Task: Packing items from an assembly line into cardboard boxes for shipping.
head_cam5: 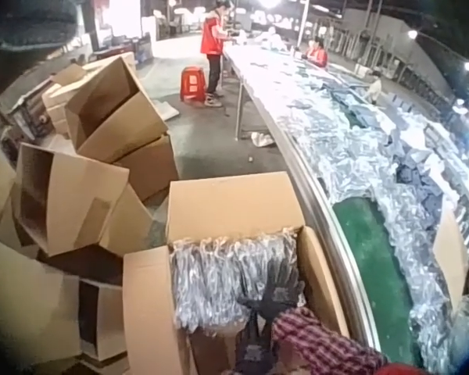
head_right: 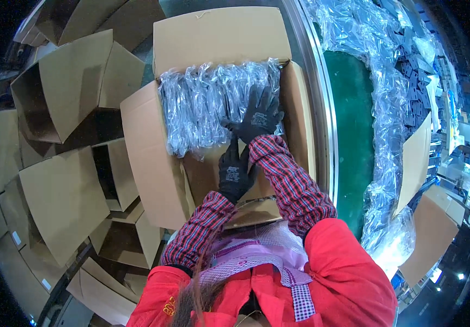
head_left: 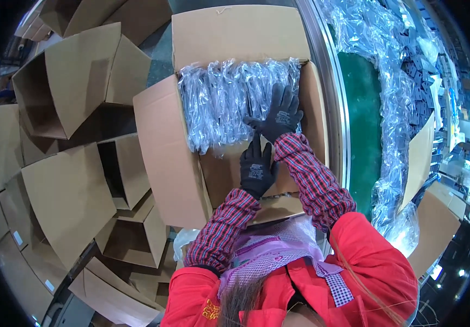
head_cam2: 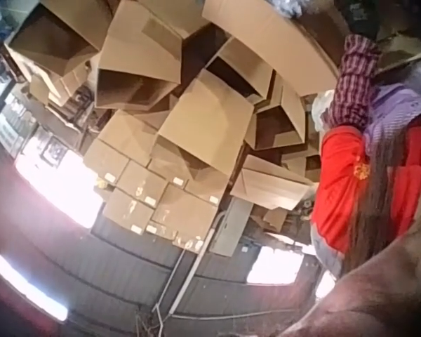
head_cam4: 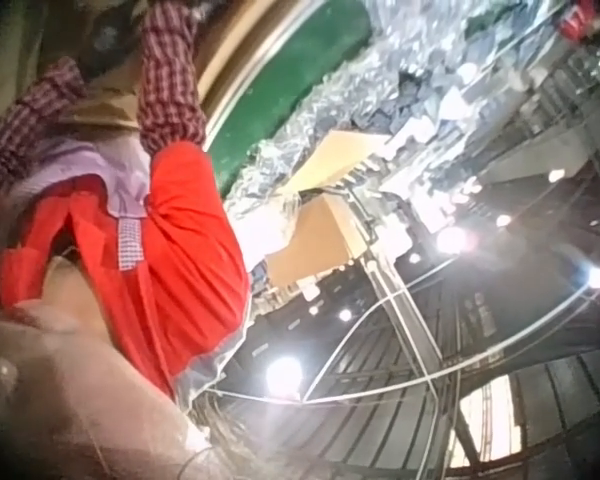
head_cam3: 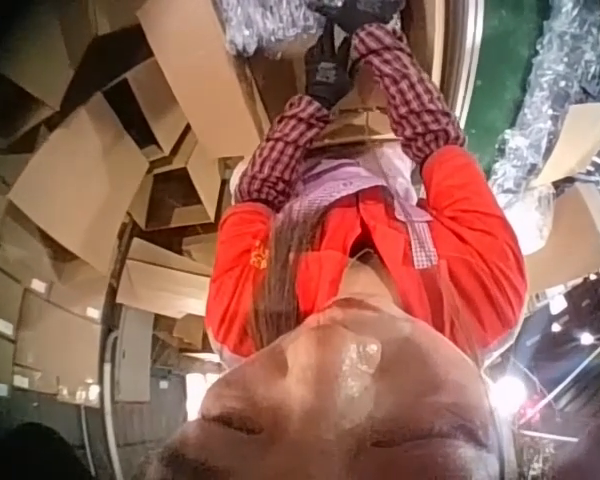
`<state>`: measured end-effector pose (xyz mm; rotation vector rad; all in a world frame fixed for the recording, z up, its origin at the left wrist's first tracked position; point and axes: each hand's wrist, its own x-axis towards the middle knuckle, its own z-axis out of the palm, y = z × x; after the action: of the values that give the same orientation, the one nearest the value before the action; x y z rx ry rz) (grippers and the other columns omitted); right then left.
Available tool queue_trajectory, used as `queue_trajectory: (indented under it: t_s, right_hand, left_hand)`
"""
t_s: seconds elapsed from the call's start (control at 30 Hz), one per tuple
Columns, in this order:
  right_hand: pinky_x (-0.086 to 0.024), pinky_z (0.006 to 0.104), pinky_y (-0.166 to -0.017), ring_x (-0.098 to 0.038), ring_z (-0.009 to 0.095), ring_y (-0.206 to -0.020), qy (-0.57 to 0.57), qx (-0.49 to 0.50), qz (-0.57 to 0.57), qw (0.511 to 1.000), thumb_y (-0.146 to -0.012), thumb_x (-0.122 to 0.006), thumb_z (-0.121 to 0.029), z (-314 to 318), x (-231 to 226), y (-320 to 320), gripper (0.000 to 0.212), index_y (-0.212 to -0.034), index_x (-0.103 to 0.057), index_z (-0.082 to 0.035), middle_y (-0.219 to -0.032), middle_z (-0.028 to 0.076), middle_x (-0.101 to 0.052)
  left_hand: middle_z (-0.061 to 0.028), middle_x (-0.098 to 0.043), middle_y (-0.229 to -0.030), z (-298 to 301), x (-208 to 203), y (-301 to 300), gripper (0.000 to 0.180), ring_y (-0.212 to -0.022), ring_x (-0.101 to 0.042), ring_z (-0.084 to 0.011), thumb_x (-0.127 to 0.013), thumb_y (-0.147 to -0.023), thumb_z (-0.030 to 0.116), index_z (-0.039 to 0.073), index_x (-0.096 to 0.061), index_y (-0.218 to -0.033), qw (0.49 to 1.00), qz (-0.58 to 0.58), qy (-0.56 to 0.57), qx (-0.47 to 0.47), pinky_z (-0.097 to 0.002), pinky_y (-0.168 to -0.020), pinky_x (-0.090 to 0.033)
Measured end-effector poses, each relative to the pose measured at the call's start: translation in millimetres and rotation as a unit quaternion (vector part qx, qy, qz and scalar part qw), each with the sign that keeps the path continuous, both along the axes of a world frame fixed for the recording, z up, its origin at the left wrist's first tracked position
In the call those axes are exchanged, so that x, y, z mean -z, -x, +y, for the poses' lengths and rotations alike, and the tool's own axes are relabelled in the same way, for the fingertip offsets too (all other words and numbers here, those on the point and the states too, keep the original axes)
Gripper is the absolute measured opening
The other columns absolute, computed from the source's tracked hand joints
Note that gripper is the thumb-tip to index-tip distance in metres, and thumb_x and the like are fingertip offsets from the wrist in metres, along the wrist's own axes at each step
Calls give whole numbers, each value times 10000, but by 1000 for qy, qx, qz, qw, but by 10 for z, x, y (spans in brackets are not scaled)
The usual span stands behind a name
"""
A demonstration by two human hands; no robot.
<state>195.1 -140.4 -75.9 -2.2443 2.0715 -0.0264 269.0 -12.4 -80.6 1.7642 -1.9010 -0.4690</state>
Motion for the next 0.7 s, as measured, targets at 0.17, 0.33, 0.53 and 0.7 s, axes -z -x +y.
queue_trajectory:
  t_s: [0.17,0.33,0.53,0.7]
  right_hand:
    - [-284,670,-917,-282,502,-1262,43,-16,-37,998,-590,-523,-837,-15,59,76,1218,-1466,-68,-124,-1460,271,-152]
    - [-268,668,-931,-263,501,-1271,15,-10,-22,1000,-594,-536,-822,-29,15,41,1204,-1469,-60,-145,-1462,275,-133]
    - [-220,642,-988,-295,447,-1270,69,-38,-72,994,-648,-606,-656,-40,-154,-138,974,-1418,-225,-196,-1440,224,-212]
    - [-225,588,-1019,-426,336,-1203,125,-200,-137,962,-681,-642,-407,-9,-106,-305,564,-1208,-529,-241,-1280,92,-476]
  left_hand:
    - [-304,-217,-1434,18,-42,-90,596,-1073,-478,-442,-589,-780,307,8,-430,-1271,996,34,9,-76,-475,-838,-400]
    - [-309,-208,-1435,21,-68,-115,608,-1034,-493,-444,-585,-788,316,4,-415,-1281,993,44,-38,-104,-470,-826,-404]
    - [-303,-236,-1422,-7,-62,-102,659,-1011,-498,-433,-595,-764,349,-1,-405,-1290,992,89,-32,-84,-471,-819,-403]
    - [-288,-293,-1400,-13,35,-118,683,-1010,-498,-430,-607,-739,355,-4,-407,-1285,993,111,-26,-42,-478,-816,-401]
